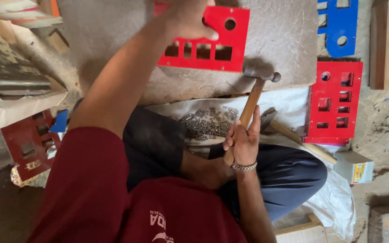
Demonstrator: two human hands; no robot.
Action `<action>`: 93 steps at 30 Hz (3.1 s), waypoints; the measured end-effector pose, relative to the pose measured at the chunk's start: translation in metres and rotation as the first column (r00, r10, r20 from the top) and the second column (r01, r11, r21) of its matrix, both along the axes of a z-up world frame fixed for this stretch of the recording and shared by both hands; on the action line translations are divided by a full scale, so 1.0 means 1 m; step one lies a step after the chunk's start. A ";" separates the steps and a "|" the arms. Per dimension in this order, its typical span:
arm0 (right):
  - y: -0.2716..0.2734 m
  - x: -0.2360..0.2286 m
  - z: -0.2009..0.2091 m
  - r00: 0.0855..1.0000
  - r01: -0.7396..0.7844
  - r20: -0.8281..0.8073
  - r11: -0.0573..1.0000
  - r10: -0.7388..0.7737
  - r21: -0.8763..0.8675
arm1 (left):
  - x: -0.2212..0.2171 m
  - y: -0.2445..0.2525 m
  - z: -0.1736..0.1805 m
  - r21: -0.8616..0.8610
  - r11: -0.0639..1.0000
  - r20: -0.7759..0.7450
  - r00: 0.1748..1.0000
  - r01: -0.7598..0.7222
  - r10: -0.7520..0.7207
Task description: The person sits on the floor and uses a hammer to drive nails into red and blue plastic templates placed over wooden frame pieces. They repeatedly pick up templates, align them, hammer nails, and stack the finished frames.
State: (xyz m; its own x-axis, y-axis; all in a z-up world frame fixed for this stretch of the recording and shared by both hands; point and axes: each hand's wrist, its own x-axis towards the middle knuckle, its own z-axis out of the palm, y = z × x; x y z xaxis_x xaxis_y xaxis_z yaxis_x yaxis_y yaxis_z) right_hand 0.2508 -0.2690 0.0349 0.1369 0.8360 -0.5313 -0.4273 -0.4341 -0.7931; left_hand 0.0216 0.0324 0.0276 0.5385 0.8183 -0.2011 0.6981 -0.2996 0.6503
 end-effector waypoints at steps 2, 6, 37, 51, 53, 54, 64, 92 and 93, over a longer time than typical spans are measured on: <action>0.000 -0.001 0.002 1.000 0.008 0.006 1.000 -0.008 -0.007 | 0.000 -0.016 -0.004 -0.031 0.998 -0.141 0.988 0.053 -0.057; -0.005 -0.002 0.002 1.000 0.024 0.005 0.999 -0.024 -0.031 | 0.020 -0.082 -0.008 0.540 0.834 0.177 0.984 -0.115 0.022; -0.007 0.003 0.006 1.000 -0.007 -0.017 1.000 0.006 -0.021 | 0.030 -0.196 -0.037 0.032 0.970 0.593 0.786 -0.239 0.174; 0.001 0.007 0.005 0.993 0.006 -0.116 0.998 -0.013 -0.056 | 0.054 -0.030 -0.065 0.227 0.895 0.594 0.783 -0.383 0.184; -0.002 0.008 0.010 0.989 0.009 -0.143 0.995 -0.023 -0.096 | 0.055 -0.037 -0.066 0.215 0.898 0.601 0.776 -0.385 0.189; 0.004 0.007 0.010 0.987 0.008 -0.160 0.995 -0.024 -0.103 | 0.055 -0.033 -0.064 0.222 0.895 0.605 0.774 -0.387 0.185; 0.012 -0.009 0.032 0.848 -0.106 0.519 0.993 0.113 -0.043 | 0.049 -0.027 -0.052 0.306 0.886 0.609 0.787 -0.348 0.099; 0.107 -0.004 0.040 0.086 -0.626 0.993 0.780 0.080 -0.009 | 0.049 -0.033 -0.061 0.115 0.892 0.715 0.660 -0.437 0.231; 0.108 -0.004 0.040 0.084 -0.609 0.992 0.793 0.092 -0.022 | 0.050 -0.032 -0.062 0.130 0.887 0.713 0.664 -0.443 0.227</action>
